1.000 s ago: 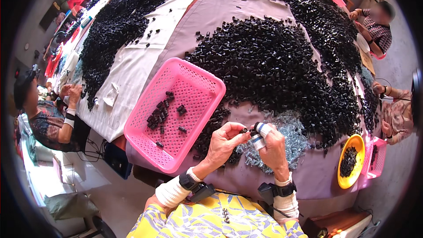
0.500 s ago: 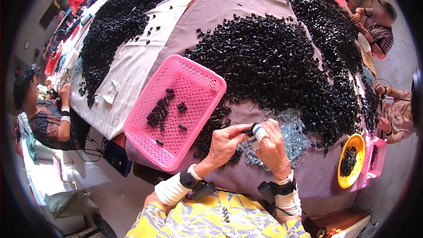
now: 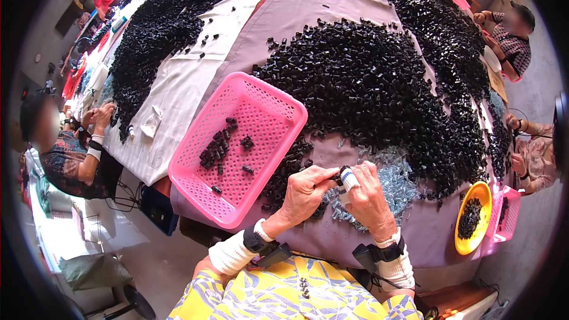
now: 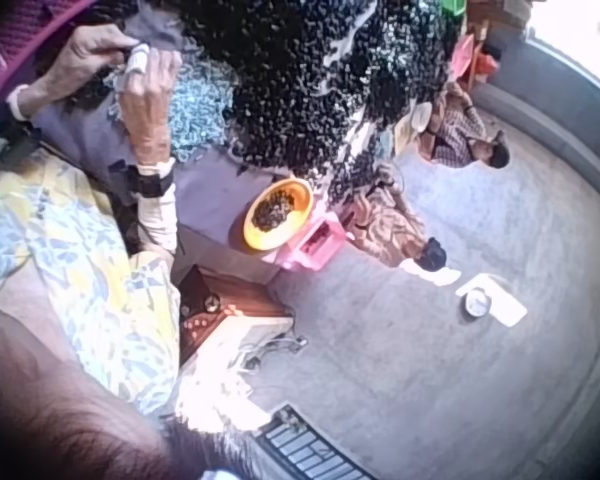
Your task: Manually assembling and sorting small black shoe components at a large common workspace.
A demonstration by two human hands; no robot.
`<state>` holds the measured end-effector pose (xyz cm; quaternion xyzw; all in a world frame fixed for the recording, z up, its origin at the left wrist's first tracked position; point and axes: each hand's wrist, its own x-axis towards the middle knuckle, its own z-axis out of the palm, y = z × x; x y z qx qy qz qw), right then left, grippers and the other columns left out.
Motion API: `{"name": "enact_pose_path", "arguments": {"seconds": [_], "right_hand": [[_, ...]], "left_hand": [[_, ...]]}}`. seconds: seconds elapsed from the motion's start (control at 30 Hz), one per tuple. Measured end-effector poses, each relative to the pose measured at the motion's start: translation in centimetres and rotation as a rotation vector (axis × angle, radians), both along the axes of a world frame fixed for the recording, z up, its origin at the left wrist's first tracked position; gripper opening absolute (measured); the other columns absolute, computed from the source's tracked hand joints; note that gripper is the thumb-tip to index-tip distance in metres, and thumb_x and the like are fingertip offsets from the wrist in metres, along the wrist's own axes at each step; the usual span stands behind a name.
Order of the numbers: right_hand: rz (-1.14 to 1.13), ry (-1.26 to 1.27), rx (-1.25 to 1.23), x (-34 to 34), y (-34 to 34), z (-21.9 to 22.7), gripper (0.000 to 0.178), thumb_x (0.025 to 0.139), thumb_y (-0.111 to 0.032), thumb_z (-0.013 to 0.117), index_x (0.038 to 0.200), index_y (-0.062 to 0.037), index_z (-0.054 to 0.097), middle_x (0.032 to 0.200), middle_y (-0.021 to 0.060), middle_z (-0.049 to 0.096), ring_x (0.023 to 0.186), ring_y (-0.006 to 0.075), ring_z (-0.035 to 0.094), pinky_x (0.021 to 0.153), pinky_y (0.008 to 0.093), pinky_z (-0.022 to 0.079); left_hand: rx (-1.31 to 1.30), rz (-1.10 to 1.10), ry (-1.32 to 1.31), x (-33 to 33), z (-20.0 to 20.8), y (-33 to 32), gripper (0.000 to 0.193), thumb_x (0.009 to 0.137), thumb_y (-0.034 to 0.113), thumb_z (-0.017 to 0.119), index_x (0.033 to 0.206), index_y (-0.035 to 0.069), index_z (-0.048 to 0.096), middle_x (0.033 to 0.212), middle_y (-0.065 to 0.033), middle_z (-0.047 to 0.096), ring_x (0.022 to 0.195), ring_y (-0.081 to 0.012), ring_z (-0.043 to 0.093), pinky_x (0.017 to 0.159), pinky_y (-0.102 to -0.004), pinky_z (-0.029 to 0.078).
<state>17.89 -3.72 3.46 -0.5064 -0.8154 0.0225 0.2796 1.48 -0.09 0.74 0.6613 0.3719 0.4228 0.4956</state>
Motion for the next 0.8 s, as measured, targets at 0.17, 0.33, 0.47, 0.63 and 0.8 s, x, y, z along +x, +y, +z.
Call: {"name": "enact_pose_path", "arguments": {"seconds": [0.17,0.33,0.47,0.63,0.8], "right_hand": [[0.0,-0.044,-0.009,-0.1,0.1,-0.2,0.028,0.065,-0.003,0.06,0.091,0.007,0.056,0.088,0.018,0.058,0.084,0.0309,0.056,0.087,0.0448,0.042],[0.067,-0.06,-0.036,0.3,0.7,0.6,0.024,0.066,-0.003,0.058,0.088,0.0054,0.055,0.082,0.0155,0.055,0.079,0.0293,0.054,0.082,0.041,0.043],[0.106,-0.106,-0.072,0.5,1.1,0.5,0.022,0.066,-0.003,0.058,0.087,0.0049,0.055,0.081,0.0146,0.054,0.079,0.0289,0.053,0.08,0.0397,0.042],[0.064,-0.064,0.026,0.4,1.5,0.1,0.022,0.067,-0.004,0.058,0.086,0.0053,0.054,0.08,0.0147,0.054,0.08,0.0295,0.053,0.08,0.041,0.042],[0.032,-0.061,0.011,0.3,1.2,-0.4,0.033,0.06,-0.001,0.061,0.091,0.0059,0.054,0.084,0.0152,0.054,0.082,0.031,0.053,0.082,0.0423,0.042]], "left_hand": [[0.016,0.014,0.003,0.3,-0.4,0.0,0.028,0.076,-0.005,0.064,0.103,-0.001,0.067,0.087,-0.0132,0.067,0.077,-0.0192,0.066,0.069,-0.027,0.051],[0.017,0.016,0.029,0.3,-0.4,0.1,0.028,0.076,-0.005,0.064,0.103,0.0,0.067,0.086,-0.0132,0.067,0.076,-0.0194,0.065,0.069,-0.0276,0.051],[0.033,0.026,0.071,0.2,-0.5,0.1,0.028,0.076,-0.005,0.063,0.103,0.001,0.067,0.086,-0.0133,0.067,0.075,-0.0193,0.065,0.068,-0.0279,0.051],[0.006,0.06,0.027,0.6,0.1,0.5,0.027,0.077,-0.005,0.062,0.103,0.0,0.067,0.087,-0.0141,0.067,0.076,-0.0193,0.066,0.069,-0.0279,0.051],[-0.019,0.031,-0.006,0.6,-0.3,0.6,0.028,0.076,-0.006,0.062,0.103,0.0,0.067,0.088,-0.0124,0.068,0.078,-0.0161,0.065,0.07,-0.0259,0.051]]}}
